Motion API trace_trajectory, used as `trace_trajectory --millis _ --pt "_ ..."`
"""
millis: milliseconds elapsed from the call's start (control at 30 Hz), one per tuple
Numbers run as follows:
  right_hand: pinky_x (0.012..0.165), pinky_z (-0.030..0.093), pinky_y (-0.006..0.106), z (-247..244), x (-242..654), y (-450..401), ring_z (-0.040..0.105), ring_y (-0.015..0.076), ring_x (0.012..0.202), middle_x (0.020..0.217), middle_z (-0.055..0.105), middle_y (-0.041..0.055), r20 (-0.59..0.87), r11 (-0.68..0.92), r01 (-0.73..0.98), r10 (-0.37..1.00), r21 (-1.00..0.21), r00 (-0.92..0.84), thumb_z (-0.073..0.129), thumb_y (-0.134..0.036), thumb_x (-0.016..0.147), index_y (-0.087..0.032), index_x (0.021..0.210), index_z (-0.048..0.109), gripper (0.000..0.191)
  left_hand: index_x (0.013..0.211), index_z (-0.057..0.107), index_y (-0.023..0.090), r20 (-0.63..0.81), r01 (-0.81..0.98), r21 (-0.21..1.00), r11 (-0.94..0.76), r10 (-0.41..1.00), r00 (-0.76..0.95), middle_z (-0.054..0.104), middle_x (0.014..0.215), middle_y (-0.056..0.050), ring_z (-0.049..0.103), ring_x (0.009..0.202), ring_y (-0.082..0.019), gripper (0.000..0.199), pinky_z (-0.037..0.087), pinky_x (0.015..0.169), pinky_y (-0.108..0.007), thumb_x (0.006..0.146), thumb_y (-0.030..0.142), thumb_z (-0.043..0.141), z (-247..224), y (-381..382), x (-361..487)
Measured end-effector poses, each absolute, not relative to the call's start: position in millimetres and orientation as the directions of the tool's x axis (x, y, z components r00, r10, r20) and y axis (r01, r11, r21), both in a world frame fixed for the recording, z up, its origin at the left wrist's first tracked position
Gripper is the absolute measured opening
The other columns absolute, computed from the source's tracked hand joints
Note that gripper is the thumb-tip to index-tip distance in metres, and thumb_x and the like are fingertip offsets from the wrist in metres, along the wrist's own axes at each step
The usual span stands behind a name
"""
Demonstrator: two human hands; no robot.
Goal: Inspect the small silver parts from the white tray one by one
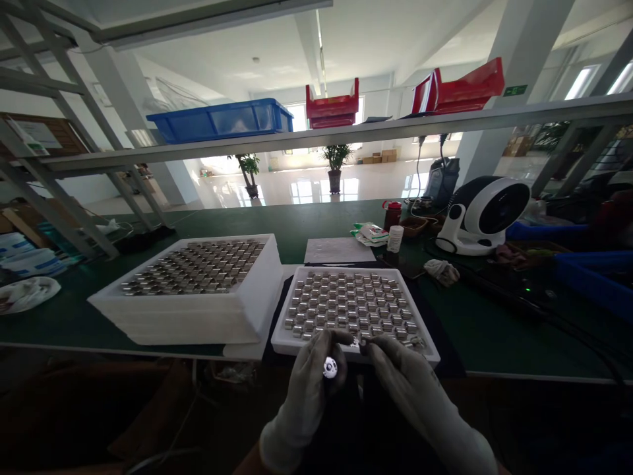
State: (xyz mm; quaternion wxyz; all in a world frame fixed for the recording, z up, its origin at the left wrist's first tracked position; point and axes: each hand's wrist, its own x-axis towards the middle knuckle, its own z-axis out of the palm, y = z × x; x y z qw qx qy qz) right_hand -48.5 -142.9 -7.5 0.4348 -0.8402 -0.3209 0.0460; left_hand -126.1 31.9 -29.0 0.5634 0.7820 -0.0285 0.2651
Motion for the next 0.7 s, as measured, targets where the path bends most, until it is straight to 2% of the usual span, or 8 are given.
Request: trace_trajectory --millis 100,167,233,367,467,500,567,700 --pt "0.074 0.057 0.025 -8 -78 -150 0.074 0.0171 0.083 0.088 0.075 0.0017 0.171 -0.311 0.435 0.614 -0.845 0.771 0.045 -0.044 0.106 -0.025 0.1 0.067 0.03 0.124 0.07 0.02 0.457 -0.302 0.854 -0.425 0.33 0.826 0.073 0.11 -0.013 0.069 0.087 -0.023 0.036 0.059 0.087 -0.036 0.104 0.043 0.052 -43 21 -133" --pt "0.064 0.053 0.023 -9 -92 -150 0.071 0.0155 0.069 0.075 0.07 -0.0002 0.134 -0.313 0.4 0.62 -0.862 0.773 0.044 -0.045 0.106 -0.025 0.093 0.065 0.032 0.119 0.074 0.019 0.409 -0.252 0.887 -0.388 0.402 0.819 0.075 0.108 -0.014 0.069 0.084 -0.024 0.05 0.06 0.083 -0.037 0.101 0.059 0.05 -45 12 -137" --pt "0.062 0.052 0.023 -11 -99 -150 0.069 0.0153 0.065 0.072 0.069 0.0001 0.112 -0.318 0.381 0.622 -0.868 0.775 0.041 -0.046 0.106 -0.024 0.089 0.063 0.035 0.108 0.078 0.018 0.326 -0.201 0.935 -0.292 0.486 0.81 0.076 0.102 -0.013 0.07 0.084 -0.025 0.062 0.06 0.081 -0.036 0.099 0.07 0.045 -42 4 -140" --pt "0.065 0.054 0.022 -10 -102 -148 0.075 0.0166 0.072 0.076 0.074 0.0011 0.082 -0.338 0.364 0.624 -0.868 0.777 0.042 -0.046 0.105 -0.026 0.092 0.068 0.036 0.08 0.075 0.019 0.034 -0.085 0.993 0.083 0.489 0.872 0.071 0.075 -0.007 0.064 0.069 -0.019 0.073 0.055 0.069 -0.029 0.103 0.071 0.028 -32 -10 -142" --pt "0.084 0.06 0.023 -9 -104 -150 0.079 0.019 0.095 0.1 0.081 0.0025 0.141 -0.284 0.393 0.627 -0.875 0.766 0.044 -0.042 0.103 -0.03 0.121 0.073 0.036 0.071 0.072 0.02 -0.046 -0.056 0.979 0.194 0.481 0.876 0.066 0.068 -0.006 0.059 0.063 -0.017 0.072 0.049 0.063 -0.028 0.103 0.069 0.031 -35 -12 -142" --pt "0.085 0.06 0.022 -8 -106 -152 0.079 0.0191 0.1 0.11 0.081 0.0019 0.164 -0.302 0.414 0.605 -0.859 0.78 0.045 -0.041 0.103 -0.033 0.129 0.071 0.038 0.071 0.072 0.02 -0.052 -0.046 0.981 0.188 0.487 0.872 0.065 0.068 -0.006 0.058 0.063 -0.017 0.071 0.049 0.063 -0.028 0.104 0.068 0.031 -38 -10 -143" --pt "0.077 0.061 0.019 -8 -110 -155 0.08 0.0188 0.097 0.118 0.08 0.0005 0.229 -0.379 0.483 0.548 -0.789 0.804 0.05 -0.039 0.102 -0.037 0.137 0.068 0.039 0.075 0.073 0.02 -0.016 -0.038 0.994 0.104 0.476 0.879 0.065 0.071 -0.007 0.058 0.065 -0.019 0.068 0.05 0.065 -0.031 0.104 0.066 0.032 -48 -5 -146" --pt "0.058 0.061 0.021 -16 -115 -157 0.079 0.0174 0.069 0.104 0.083 0.0016 0.394 -0.385 0.712 0.633 -0.586 0.667 0.046 -0.033 0.105 -0.035 0.152 0.055 0.048 0.098 0.079 0.02 0.193 -0.145 0.979 -0.146 0.406 0.893 0.07 0.089 -0.011 0.064 0.08 -0.025 0.056 0.057 0.077 -0.039 0.088 0.072 0.061 -68 10 -157"
